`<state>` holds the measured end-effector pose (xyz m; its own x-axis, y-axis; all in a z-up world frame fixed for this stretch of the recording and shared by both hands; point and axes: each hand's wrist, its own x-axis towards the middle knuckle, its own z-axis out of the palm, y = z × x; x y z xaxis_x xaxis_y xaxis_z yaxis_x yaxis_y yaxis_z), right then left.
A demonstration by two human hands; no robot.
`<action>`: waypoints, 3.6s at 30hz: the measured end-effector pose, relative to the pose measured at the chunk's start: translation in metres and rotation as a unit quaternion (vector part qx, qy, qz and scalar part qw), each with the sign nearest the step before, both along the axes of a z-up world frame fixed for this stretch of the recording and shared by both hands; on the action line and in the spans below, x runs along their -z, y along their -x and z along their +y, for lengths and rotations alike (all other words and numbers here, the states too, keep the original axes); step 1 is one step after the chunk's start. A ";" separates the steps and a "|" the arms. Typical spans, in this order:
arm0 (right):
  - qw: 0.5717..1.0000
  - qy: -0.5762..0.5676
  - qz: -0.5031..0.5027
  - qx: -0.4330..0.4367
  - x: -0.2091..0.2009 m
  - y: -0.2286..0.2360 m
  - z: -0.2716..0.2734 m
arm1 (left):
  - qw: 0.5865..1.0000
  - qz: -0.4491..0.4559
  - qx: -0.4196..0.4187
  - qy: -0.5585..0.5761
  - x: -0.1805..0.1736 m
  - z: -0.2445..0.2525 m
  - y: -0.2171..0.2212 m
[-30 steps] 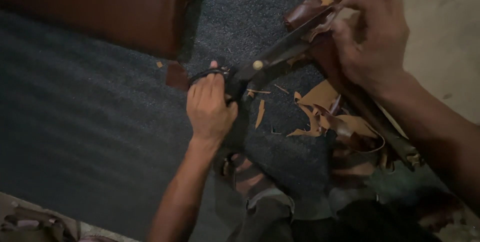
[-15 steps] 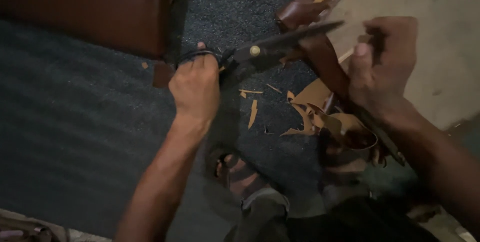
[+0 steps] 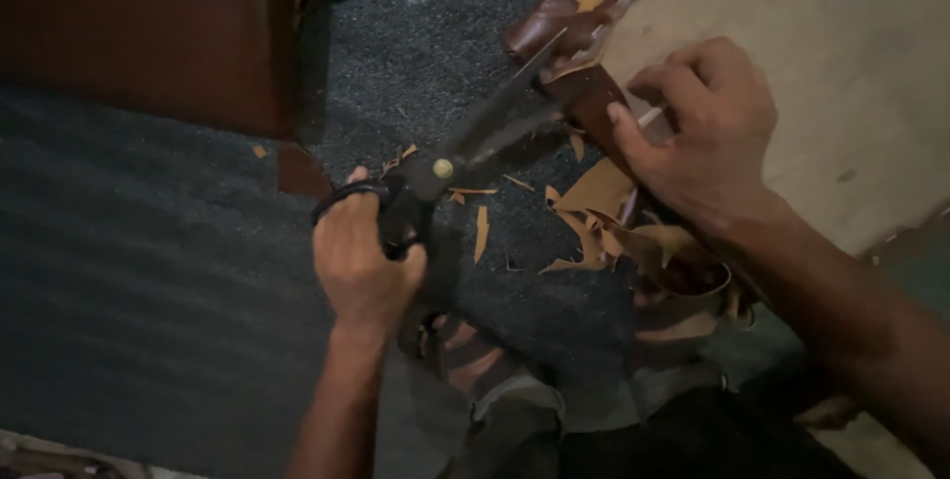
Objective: The recorder trims excess upholstery fabric or leather from furniture frames using scissors.
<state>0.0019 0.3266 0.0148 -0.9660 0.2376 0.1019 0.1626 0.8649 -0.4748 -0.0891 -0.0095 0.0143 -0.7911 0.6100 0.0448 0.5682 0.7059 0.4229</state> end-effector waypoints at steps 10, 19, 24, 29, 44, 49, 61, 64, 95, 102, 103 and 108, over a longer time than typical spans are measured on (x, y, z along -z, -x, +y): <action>0.999 0.006 -0.029 -0.014 0.011 -0.013 0.006 | 0.998 0.035 -0.027 0.038 0.023 0.016 -0.014; 0.996 0.066 -0.029 -0.043 -0.004 -0.013 0.012 | 0.996 -0.059 0.057 0.018 0.001 -0.004 0.034; 0.995 0.057 -0.027 -0.077 -0.008 -0.009 0.012 | 0.991 -0.021 0.121 0.053 -0.014 -0.026 0.063; 0.996 0.053 -0.006 -0.075 -0.013 -0.006 0.011 | 0.979 0.003 0.201 0.031 -0.034 -0.004 0.098; 0.997 0.034 0.070 -0.010 0.004 -0.026 0.014 | 0.966 0.031 0.257 0.018 -0.006 0.014 0.134; 0.998 0.044 0.034 -0.021 0.005 -0.029 0.020 | 0.965 0.013 0.262 0.014 0.002 0.024 0.137; 0.998 0.054 0.035 -0.012 0.011 -0.040 0.021 | 0.947 0.156 0.276 0.057 0.014 0.037 0.151; 0.997 0.067 0.043 -0.004 0.014 -0.040 0.021 | 0.952 0.134 0.258 0.098 0.021 0.033 0.143; 0.985 0.045 -0.152 -0.066 -0.014 0.001 0.022 | 0.981 -0.182 -0.051 -0.034 0.003 -0.010 -0.050; 0.927 0.276 -0.234 0.104 -0.002 0.003 0.051 | 0.908 -0.395 -0.129 0.057 -0.024 -0.003 -0.051; 0.941 0.278 -0.181 0.070 0.004 0.000 0.058 | 0.913 -0.387 -0.126 0.038 -0.023 -0.003 -0.057; 0.937 0.311 -0.126 0.096 0.009 -0.026 0.058 | 0.897 -0.422 -0.128 0.034 -0.027 0.009 -0.074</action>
<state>0.0275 0.3850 0.0059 -0.8741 0.3482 -0.3387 0.4614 0.3772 -0.8030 -0.0153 -0.0007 0.0417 -0.6398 0.3830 -0.6663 -0.1185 0.8074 0.5779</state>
